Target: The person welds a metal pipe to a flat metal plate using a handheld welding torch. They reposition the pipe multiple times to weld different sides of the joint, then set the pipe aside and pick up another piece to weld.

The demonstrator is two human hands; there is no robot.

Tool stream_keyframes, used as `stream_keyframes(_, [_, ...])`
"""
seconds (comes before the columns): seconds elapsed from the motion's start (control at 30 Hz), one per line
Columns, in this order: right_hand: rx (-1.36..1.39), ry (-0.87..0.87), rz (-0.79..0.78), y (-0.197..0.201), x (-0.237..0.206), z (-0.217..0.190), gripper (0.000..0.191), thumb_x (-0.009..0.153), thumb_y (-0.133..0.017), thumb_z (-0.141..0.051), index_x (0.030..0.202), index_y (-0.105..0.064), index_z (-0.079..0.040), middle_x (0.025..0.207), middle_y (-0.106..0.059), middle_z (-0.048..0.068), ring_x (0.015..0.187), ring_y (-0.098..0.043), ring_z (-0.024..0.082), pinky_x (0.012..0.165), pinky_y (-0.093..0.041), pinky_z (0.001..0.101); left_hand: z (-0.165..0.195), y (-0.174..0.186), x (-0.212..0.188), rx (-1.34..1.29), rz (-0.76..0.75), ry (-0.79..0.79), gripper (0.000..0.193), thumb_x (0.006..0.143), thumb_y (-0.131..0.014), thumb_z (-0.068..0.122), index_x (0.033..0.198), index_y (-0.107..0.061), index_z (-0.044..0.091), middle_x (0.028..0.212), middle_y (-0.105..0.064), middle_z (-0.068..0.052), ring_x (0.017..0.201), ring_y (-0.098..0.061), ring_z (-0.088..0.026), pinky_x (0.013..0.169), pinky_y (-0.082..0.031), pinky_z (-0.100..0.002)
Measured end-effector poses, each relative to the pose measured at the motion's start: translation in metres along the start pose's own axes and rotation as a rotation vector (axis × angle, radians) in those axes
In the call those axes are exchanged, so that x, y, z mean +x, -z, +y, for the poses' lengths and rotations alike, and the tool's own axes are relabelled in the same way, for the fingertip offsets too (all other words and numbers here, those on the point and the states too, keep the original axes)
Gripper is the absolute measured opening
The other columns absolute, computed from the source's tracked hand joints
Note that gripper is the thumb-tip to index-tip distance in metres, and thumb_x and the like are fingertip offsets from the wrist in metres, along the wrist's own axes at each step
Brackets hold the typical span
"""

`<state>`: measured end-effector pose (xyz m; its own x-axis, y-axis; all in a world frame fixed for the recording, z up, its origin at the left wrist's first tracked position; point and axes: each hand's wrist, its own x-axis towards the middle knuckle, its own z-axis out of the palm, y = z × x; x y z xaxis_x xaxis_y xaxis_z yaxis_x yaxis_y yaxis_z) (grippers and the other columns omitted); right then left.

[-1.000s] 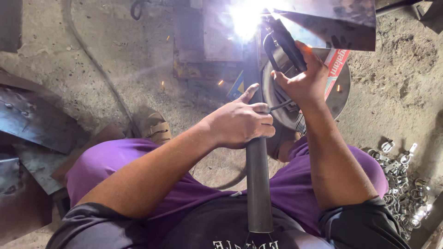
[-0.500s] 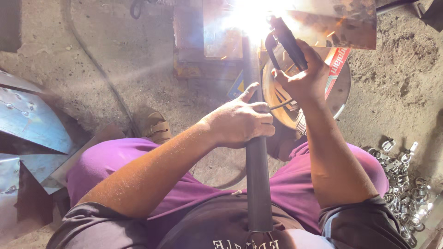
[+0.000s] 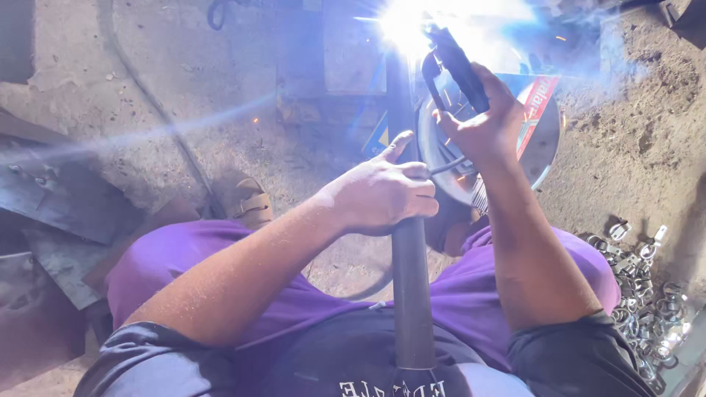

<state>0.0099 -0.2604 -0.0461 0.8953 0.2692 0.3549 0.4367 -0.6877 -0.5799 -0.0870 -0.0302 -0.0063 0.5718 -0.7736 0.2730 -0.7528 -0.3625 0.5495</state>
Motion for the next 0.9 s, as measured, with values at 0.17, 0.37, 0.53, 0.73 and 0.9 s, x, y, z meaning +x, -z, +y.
stream_keyframes(0.17, [0.019, 0.032, 0.026, -0.001, 0.003, 0.002, 0.071, 0.075, -0.097, -0.013, 0.136, -0.063, 0.002, 0.124, -0.075, 0.014, 0.114, -0.075, 0.023, 0.098, -0.060, 0.0343, -0.002, 0.001, 0.003, -0.020, 0.011, -0.024, 0.012, 0.090, -0.059, 0.021, 0.092, -0.070, 0.025, 0.090, -0.062, 0.005, 0.117, -0.062, -0.015, 0.123, -0.016, -0.068])
stream_keyframes(0.37, [0.107, -0.040, -0.011, -0.001, 0.001, 0.003, 0.071, 0.076, -0.094, -0.014, 0.137, -0.061, 0.002, 0.125, -0.075, 0.014, 0.117, -0.075, 0.020, 0.099, -0.060, 0.0325, 0.002, 0.000, 0.002, -0.054, -0.024, 0.057, 0.015, 0.090, -0.059, 0.020, 0.092, -0.072, 0.027, 0.088, -0.065, 0.007, 0.117, -0.063, -0.015, 0.126, -0.012, -0.066])
stream_keyframes(0.53, [0.014, 0.017, 0.017, 0.000, 0.002, 0.003, 0.068, 0.076, -0.092, -0.013, 0.136, -0.063, 0.002, 0.125, -0.075, 0.015, 0.115, -0.075, 0.022, 0.098, -0.059, 0.0338, 0.001, -0.003, 0.002, -0.073, 0.025, 0.038, 0.016, 0.090, -0.059, 0.020, 0.095, -0.072, 0.026, 0.092, -0.066, 0.006, 0.118, -0.062, -0.017, 0.125, -0.011, -0.065])
stream_keyframes(0.73, [0.002, 0.024, 0.006, 0.002, 0.002, 0.004, 0.069, 0.076, -0.094, -0.014, 0.135, -0.064, 0.002, 0.119, -0.076, 0.016, 0.108, -0.076, 0.021, 0.093, -0.059, 0.0322, -0.001, -0.002, 0.000, -0.059, 0.062, -0.009, 0.013, 0.090, -0.060, 0.020, 0.092, -0.071, 0.025, 0.091, -0.064, 0.006, 0.117, -0.063, -0.015, 0.125, -0.014, -0.064])
stream_keyframes(0.9, [0.165, 0.007, -0.015, -0.002, 0.000, 0.011, 0.069, 0.081, -0.092, -0.014, 0.140, -0.059, 0.002, 0.126, -0.077, 0.014, 0.118, -0.075, 0.021, 0.100, -0.061, 0.0335, -0.001, -0.002, 0.001, -0.063, 0.023, 0.001, 0.013, 0.089, -0.060, 0.018, 0.091, -0.070, 0.026, 0.088, -0.062, 0.007, 0.114, -0.063, -0.014, 0.125, -0.016, -0.065])
